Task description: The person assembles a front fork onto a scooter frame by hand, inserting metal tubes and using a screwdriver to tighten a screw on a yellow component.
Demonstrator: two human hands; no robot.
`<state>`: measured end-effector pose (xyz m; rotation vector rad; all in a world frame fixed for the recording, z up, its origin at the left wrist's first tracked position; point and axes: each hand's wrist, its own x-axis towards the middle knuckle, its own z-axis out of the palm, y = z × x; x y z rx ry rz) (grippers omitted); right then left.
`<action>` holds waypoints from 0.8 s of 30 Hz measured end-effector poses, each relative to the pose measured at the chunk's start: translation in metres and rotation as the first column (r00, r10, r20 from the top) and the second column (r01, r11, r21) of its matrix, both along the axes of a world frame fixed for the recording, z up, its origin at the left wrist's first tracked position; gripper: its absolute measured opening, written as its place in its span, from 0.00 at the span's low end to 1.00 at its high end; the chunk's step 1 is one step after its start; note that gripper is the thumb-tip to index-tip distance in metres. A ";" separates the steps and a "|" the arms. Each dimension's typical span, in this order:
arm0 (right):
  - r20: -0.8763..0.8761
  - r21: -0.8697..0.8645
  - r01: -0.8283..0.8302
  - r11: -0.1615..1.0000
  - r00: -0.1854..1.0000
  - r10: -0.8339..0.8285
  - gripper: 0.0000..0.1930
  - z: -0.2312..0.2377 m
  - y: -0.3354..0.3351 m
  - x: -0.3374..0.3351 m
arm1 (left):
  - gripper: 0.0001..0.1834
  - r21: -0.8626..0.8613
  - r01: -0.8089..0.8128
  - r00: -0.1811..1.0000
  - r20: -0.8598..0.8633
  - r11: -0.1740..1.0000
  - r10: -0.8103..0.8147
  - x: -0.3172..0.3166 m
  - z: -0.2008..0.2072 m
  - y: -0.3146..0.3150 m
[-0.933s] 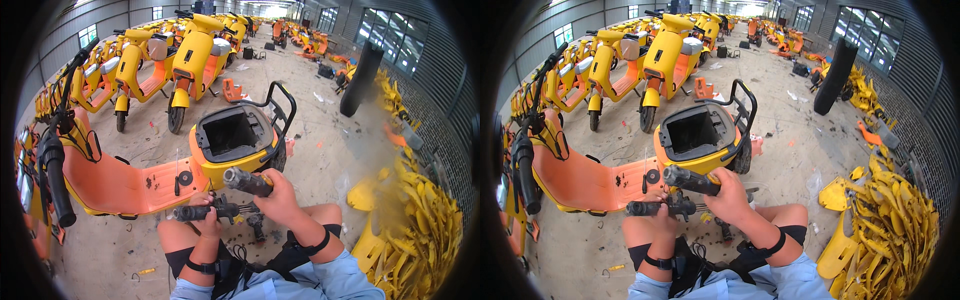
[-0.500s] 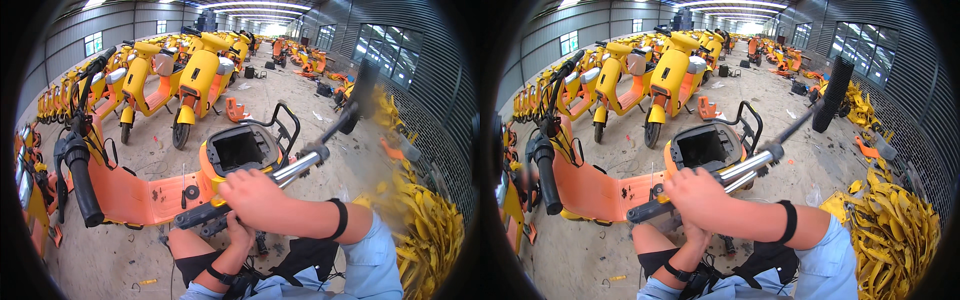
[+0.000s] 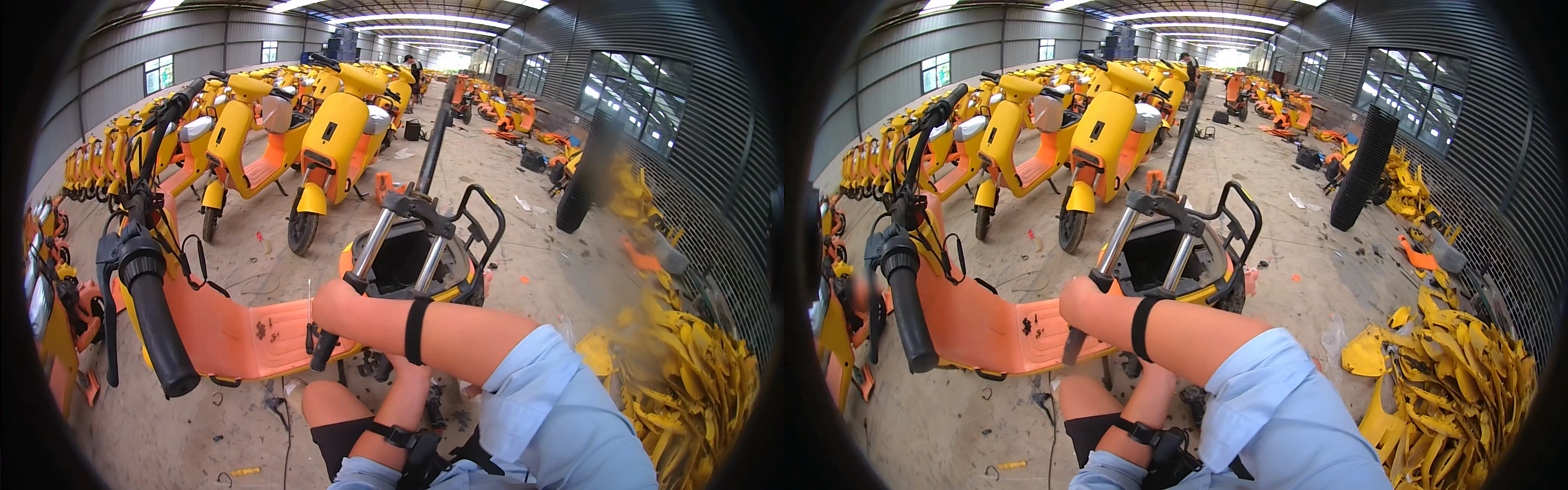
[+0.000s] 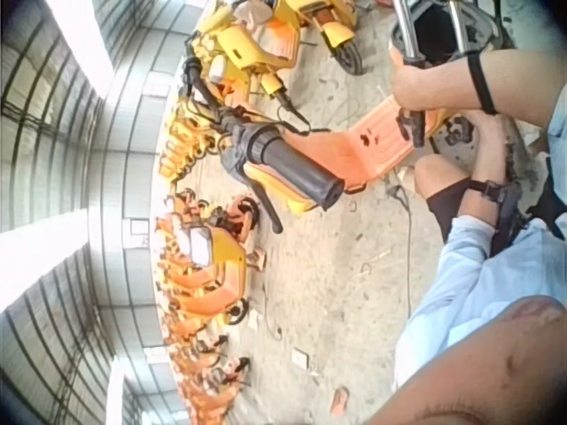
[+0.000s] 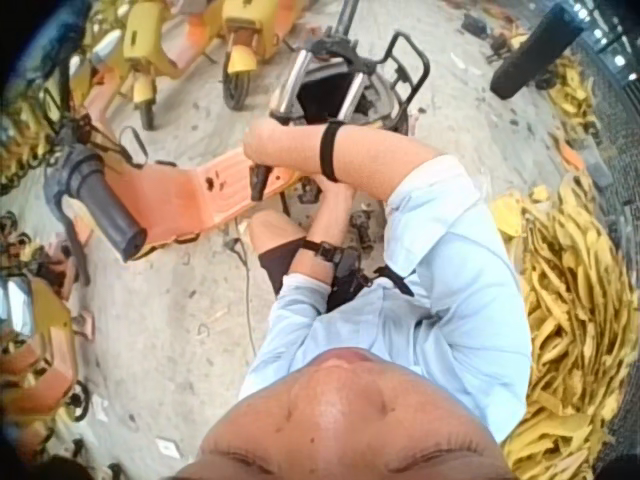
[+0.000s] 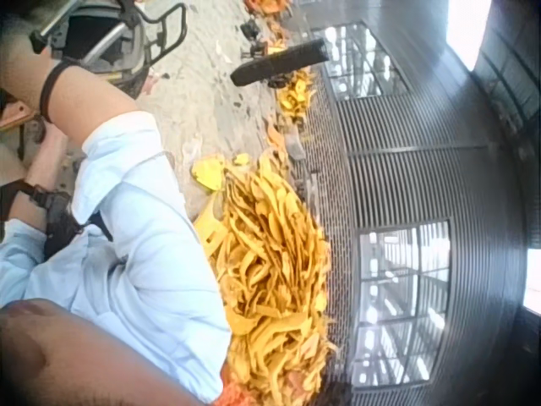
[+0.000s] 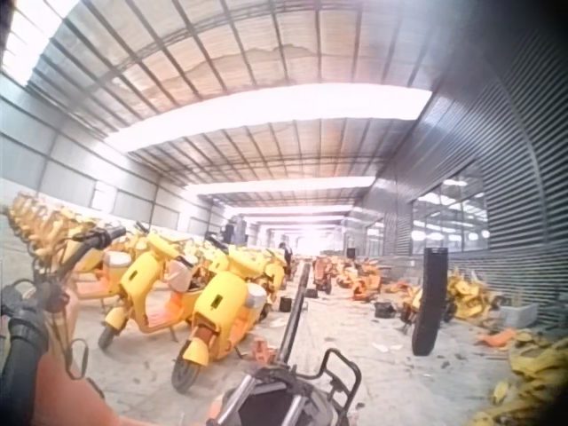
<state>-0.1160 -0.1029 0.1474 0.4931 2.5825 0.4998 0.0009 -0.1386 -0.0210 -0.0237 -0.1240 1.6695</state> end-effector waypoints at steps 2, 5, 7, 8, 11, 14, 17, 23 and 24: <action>0.072 0.020 0.011 1.000 0.997 -0.013 0.10 -0.015 0.014 -0.003 | 0.28 0.024 0.073 0.996 0.046 0.997 -0.074 0.017 0.005 0.011; 0.190 0.024 0.009 1.000 0.982 -0.013 0.10 -0.029 0.028 -0.001 | 0.29 -0.001 0.164 0.980 0.114 0.987 -0.162 0.037 0.022 0.024; 0.211 0.015 -0.045 0.999 0.977 0.041 0.11 -0.037 0.035 0.007 | 0.30 -0.010 0.197 0.968 0.163 0.980 -0.192 0.044 0.028 0.030; 0.218 0.014 -0.052 0.999 0.975 0.048 0.11 -0.046 0.042 0.012 | 0.30 -0.013 0.198 0.964 0.184 0.980 -0.192 0.048 0.029 0.031; 0.204 -0.002 -0.059 0.998 0.977 0.059 0.12 -0.066 0.059 0.024 | 0.31 -0.029 0.224 0.952 0.220 0.974 -0.212 0.056 0.036 0.040; 0.238 0.016 -0.068 0.998 0.969 0.062 0.13 -0.073 0.068 0.034 | 0.32 -0.049 0.232 0.948 0.236 0.972 -0.214 0.062 0.043 0.044; 0.157 -0.006 -0.009 1.000 0.987 0.010 0.13 -0.067 0.076 0.045 | 0.33 -0.069 0.235 0.947 0.240 0.969 -0.213 0.069 0.049 0.046; -0.360 -0.035 -0.182 0.983 0.920 0.157 0.14 -0.039 0.066 0.102 | 0.35 -0.106 0.235 0.946 0.252 0.966 -0.202 0.085 0.056 0.052; -0.570 -0.089 -0.178 0.980 0.816 0.096 0.15 -0.034 0.060 0.115 | 0.35 -0.113 0.232 0.944 0.266 0.966 -0.195 0.088 0.058 0.053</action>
